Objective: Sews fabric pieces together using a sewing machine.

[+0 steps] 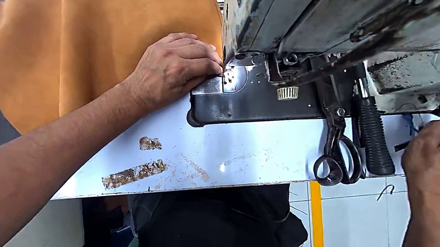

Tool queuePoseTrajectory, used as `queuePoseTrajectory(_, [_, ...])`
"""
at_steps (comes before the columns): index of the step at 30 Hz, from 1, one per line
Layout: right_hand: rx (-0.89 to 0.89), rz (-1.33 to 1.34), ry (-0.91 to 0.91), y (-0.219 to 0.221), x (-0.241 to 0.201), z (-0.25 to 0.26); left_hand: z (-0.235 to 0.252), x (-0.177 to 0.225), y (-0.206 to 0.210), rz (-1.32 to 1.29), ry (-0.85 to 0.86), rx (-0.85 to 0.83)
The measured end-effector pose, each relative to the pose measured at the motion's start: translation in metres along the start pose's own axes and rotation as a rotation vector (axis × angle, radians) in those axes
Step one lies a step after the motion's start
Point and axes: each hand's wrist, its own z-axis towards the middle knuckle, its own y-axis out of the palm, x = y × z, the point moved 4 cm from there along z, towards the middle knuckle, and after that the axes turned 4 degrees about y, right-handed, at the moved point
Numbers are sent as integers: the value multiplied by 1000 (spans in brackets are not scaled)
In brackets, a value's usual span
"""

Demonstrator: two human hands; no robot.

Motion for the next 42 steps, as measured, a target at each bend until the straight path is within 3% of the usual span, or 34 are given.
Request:
queuePoseTrajectory(10, [0, 20, -28, 3, -8, 7, -7, 11, 4, -21, -30, -14])
queuePoseTrajectory(15, [3, 193, -13, -28, -37, -37, -7, 9, 3, -8, -28, 0])
queuePoseTrajectory(20, [-310, 123, 25, -14, -101, -99, -1, 2, 2, 15, -43, 15])
queuePoseTrajectory(24, [-304, 170, 89, -5, -103, -102, 1, 5, 7, 86, -183, 21])
queuePoseTrajectory(27, [-468, 555, 294, -9, -105, -108, -1, 10, 10, 158, -341, 44])
queuePoseTrajectory(29, [-719, 806, 529, -9, -112, -120, -5, 15, 11, 184, -446, 42])
queuePoseTrajectory(30, [-822, 845, 554, -13, -116, -128, -8, 17, 12, 189, -488, 45])
queuePoseTrajectory(37, [-1258, 1042, 161, -11, -147, -160, -29, 27, 3, 249, -680, 119])
queuePoseTrajectory(39, [-1343, 1136, 179, 2, -166, -155, -32, 28, 3, 263, -702, 145])
queuePoseTrajectory(42, [-1471, 1462, 406, 22, -198, -146, -35, 28, 3, 276, -706, 173])
